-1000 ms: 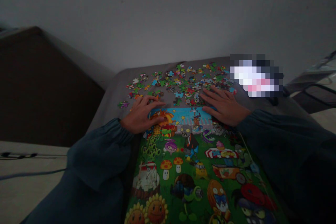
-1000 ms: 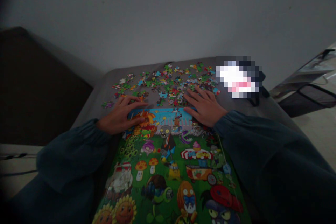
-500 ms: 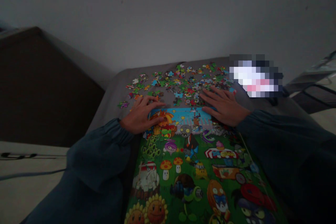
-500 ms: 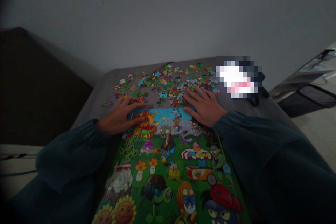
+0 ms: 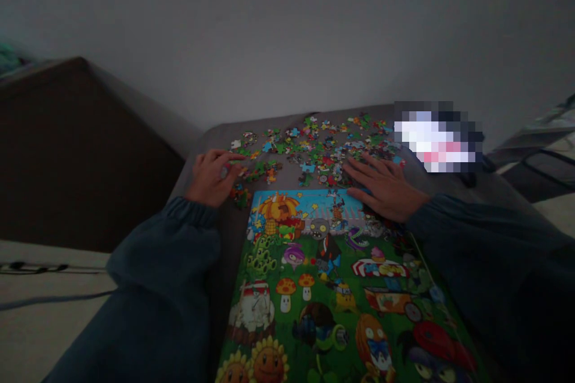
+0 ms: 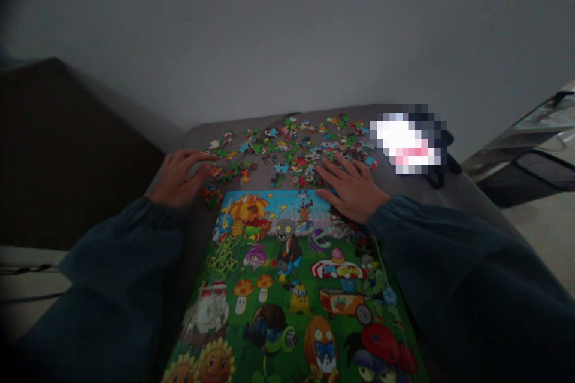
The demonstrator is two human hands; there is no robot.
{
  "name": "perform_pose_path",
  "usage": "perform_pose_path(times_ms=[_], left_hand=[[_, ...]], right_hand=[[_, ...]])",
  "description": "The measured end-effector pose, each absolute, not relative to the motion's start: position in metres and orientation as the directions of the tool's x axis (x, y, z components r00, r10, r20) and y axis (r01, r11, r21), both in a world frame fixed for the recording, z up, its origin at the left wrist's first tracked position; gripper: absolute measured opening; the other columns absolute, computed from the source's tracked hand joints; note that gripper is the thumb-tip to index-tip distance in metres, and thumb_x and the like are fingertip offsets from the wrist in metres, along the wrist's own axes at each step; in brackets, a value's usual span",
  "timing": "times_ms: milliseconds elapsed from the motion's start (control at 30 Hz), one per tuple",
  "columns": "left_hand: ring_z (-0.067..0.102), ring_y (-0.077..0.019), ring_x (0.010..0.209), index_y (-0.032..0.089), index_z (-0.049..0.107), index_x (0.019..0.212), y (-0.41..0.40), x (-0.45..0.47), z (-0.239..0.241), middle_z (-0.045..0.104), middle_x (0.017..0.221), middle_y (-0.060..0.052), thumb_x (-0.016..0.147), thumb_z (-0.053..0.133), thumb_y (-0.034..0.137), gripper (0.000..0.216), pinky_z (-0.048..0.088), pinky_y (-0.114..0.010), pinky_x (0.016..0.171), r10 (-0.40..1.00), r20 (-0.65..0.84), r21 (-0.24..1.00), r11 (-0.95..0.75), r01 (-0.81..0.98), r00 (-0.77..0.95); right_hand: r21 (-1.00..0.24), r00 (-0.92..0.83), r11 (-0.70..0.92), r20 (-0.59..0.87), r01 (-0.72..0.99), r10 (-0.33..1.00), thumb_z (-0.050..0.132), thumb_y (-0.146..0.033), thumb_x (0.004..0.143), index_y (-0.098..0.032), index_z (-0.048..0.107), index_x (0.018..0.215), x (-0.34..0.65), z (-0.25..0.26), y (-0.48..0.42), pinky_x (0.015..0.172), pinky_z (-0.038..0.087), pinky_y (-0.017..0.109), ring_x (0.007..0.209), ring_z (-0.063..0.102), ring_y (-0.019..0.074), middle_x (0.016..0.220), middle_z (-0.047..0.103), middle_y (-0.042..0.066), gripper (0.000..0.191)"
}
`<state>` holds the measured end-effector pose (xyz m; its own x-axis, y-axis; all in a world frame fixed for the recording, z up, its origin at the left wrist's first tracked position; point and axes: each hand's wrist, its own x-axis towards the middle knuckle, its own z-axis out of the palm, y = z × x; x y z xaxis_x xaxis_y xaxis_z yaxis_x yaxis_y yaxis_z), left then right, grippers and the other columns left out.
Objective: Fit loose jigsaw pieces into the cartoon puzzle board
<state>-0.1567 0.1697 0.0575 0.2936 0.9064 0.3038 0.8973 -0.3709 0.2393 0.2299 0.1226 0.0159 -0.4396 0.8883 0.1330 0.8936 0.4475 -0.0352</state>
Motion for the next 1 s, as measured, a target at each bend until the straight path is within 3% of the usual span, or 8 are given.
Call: perform_pose_path(times_ms=[267, 633, 1000], left_hand=[[0.045, -0.0311, 0.122, 0.026, 0.068, 0.115, 0.18, -0.165, 0.033, 0.058, 0.126, -0.008, 0.086, 0.059, 0.056, 0.043, 0.032, -0.051, 0.103, 0.93, 0.21, 0.212, -0.343, 0.915, 0.3], [0.053, -0.0282, 0.115, 0.025, 0.07, 0.105, 0.191, -0.172, 0.026, 0.066, 0.117, -0.007, 0.088, 0.055, 0.05, 0.034, 0.036, -0.047, 0.1, 0.907, 0.243, 0.186, -0.392, 0.901, 0.344], [0.051, -0.0306, 0.118, 0.025, 0.064, 0.118, 0.196, -0.173, 0.014, 0.062, 0.123, -0.008, 0.087, 0.054, 0.056, 0.045, 0.034, -0.049, 0.105, 0.911, 0.265, 0.23, -0.377, 0.897, 0.315]], right_hand=[[-0.049, -0.422, 0.429, 0.113, 0.902, 0.9, 0.018, -0.057, 0.1, -0.029, 0.028, 0.154, 0.227, 0.02, 0.121, 0.115, 0.028, 0.057, 0.148, 0.025, 0.0317, 0.158, 0.035, 0.002, 0.063], [-0.022, -0.418, 0.422, 0.105, 0.906, 0.903, 0.013, -0.057, 0.1, -0.023, 0.03, 0.154, 0.227, 0.02, 0.121, 0.115, 0.026, 0.056, 0.148, 0.022, 0.0311, 0.159, 0.033, 0.003, 0.065], [0.009, -0.418, 0.419, 0.097, 0.908, 0.903, 0.022, -0.054, 0.101, -0.028, 0.03, 0.154, 0.226, 0.019, 0.123, 0.114, 0.028, 0.055, 0.148, 0.021, 0.0314, 0.161, 0.029, 0.004, 0.059]])
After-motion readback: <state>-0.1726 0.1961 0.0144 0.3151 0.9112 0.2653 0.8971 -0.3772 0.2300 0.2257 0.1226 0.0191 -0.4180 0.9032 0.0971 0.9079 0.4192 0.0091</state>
